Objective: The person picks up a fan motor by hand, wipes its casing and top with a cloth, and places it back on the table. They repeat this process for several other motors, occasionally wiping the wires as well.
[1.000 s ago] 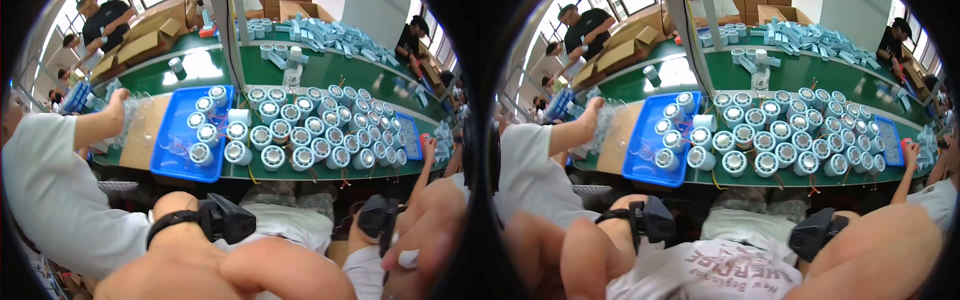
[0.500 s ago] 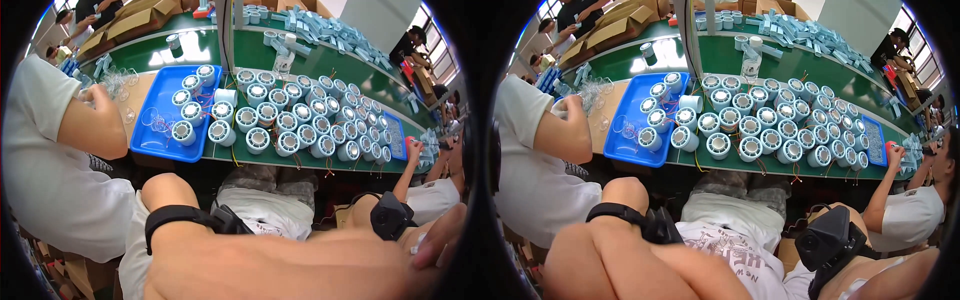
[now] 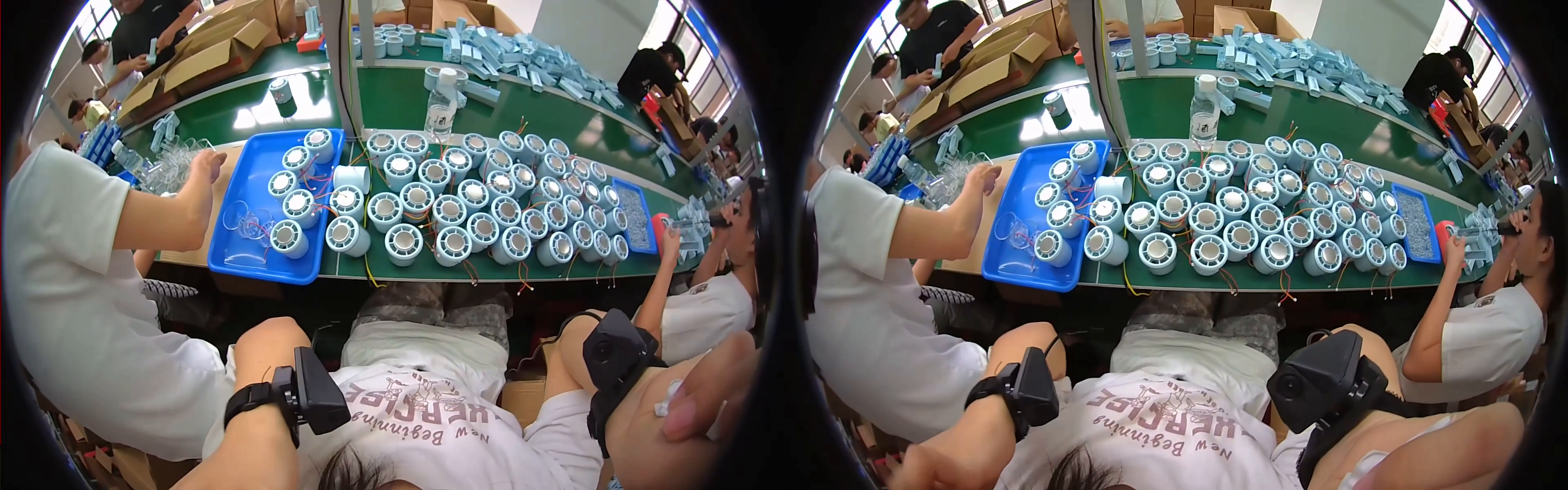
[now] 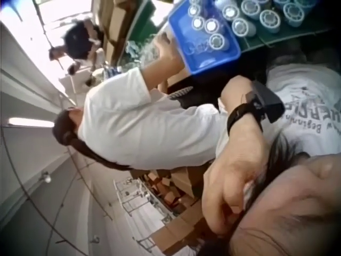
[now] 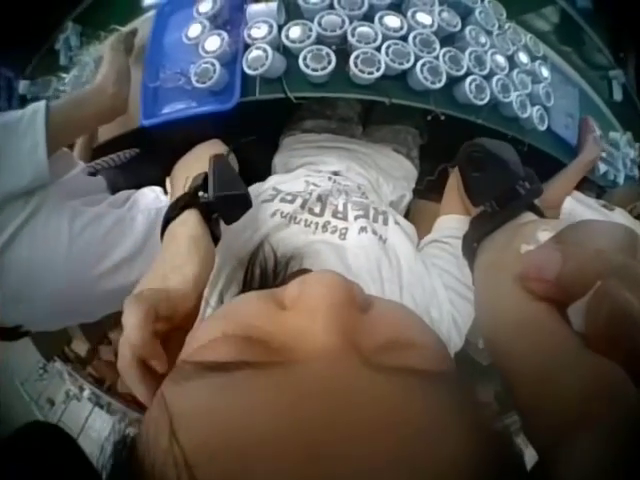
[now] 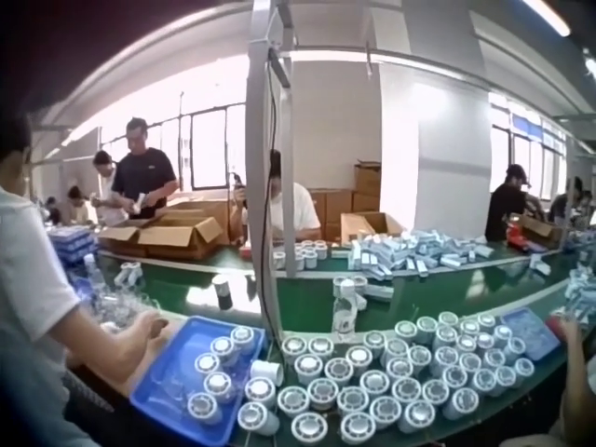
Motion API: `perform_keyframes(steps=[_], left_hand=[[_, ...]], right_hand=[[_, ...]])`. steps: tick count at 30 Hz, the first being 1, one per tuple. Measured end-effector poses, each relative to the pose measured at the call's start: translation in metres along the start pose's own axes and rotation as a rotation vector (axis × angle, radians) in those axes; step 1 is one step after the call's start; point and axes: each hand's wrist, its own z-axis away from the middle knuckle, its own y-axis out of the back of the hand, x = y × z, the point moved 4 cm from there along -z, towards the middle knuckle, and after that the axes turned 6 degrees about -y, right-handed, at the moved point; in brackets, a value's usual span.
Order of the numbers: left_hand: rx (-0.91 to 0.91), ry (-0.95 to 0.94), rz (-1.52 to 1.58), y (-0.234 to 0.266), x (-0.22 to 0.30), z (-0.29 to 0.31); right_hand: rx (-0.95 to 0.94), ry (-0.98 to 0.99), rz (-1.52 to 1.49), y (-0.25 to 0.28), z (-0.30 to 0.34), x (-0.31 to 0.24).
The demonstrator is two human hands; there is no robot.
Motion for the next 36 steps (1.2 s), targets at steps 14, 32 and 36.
perform_keyframes(steps=[14,32,36], left_hand=[[0.333,0.69,-0.132,0.076,-0.022,0.078],[0.164,1.374,-0.316,0.141,0.012,0.159],[0.188,1.519,-0.005,0.136,0.001,0.194]], right_hand=[[0.212,0.076,-0.396,-0.052,-0.036,0.004],[-0.308,-0.113,0.023,-0.177,-0.28,0.145],[-0.45,-0.145,0.046,-0.229,-0.354,0.195]])
